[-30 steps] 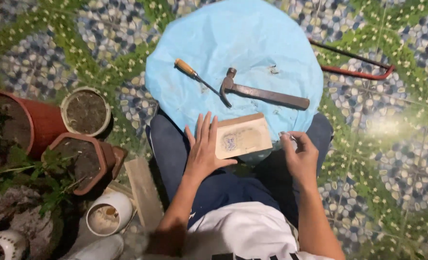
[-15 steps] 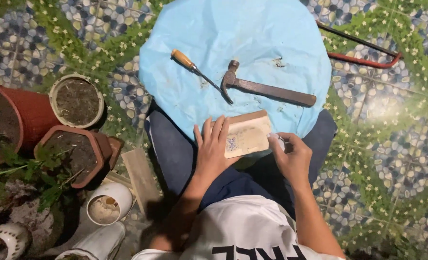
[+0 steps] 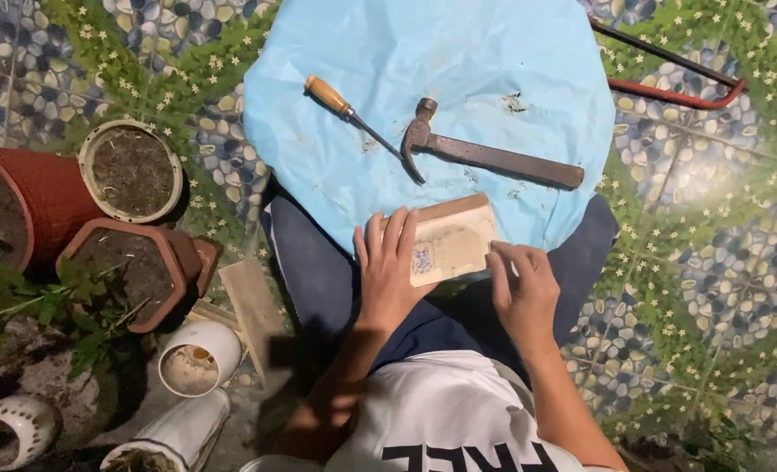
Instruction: Sanding the surfaces and edges of a small wooden block by hand using sandpaper.
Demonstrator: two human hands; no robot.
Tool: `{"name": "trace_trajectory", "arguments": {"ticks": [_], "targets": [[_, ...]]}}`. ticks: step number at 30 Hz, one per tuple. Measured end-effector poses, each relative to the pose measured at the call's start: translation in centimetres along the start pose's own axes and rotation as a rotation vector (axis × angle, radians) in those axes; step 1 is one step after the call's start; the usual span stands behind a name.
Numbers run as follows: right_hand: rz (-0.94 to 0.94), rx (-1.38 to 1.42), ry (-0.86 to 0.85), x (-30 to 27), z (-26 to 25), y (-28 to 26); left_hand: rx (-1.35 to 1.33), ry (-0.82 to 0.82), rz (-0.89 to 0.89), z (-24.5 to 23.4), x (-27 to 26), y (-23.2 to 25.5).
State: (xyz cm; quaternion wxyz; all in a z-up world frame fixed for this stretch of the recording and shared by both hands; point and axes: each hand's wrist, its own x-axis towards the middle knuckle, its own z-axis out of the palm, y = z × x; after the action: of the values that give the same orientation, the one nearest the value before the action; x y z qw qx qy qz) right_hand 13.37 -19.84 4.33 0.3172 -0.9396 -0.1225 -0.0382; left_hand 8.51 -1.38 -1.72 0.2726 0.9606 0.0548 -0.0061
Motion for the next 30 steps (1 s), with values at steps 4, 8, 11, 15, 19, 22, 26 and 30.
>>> {"name": "trace_trajectory", "arguments": {"ticks": [4,8,11,15,19,22,26,30], "targets": [[-0.002,-0.056,-0.113,-1.6,-0.4,1.3,-0.013,-0.014,-0.01,0.0,0.1,0.2],[0.043,-0.153,-0.317,-1.6,-0.9,0.8,0.007,-0.016,-0.019,0.1,0.1,0.2],[0.055,-0.208,-0.392,-0.8,-0.7,0.8,0.003,-0.001,-0.019,0.3,0.1,0.5],[0.064,-0.319,-0.454,-1.3,-0.5,1.6,0.009,0.016,-0.031,-0.1,0.4,0.8],[0.05,-0.338,-0.436,-1.5,0.1,1.9,0.017,0.03,-0.023,-1.3,0.8,1.4],[-0.006,-0.365,-0.391,-0.9,0.8,2.4,0.103,0.009,-0.01,-2.0,1.1,2.0],[-0.09,-0.395,-0.363,-1.3,0.2,2.5,0.134,-0.005,-0.017,-2.3,1.2,2.0],[-0.136,-0.449,-0.341,-1.2,0.0,2.4,0.146,-0.017,-0.009,-2.4,1.3,2.2]]}}
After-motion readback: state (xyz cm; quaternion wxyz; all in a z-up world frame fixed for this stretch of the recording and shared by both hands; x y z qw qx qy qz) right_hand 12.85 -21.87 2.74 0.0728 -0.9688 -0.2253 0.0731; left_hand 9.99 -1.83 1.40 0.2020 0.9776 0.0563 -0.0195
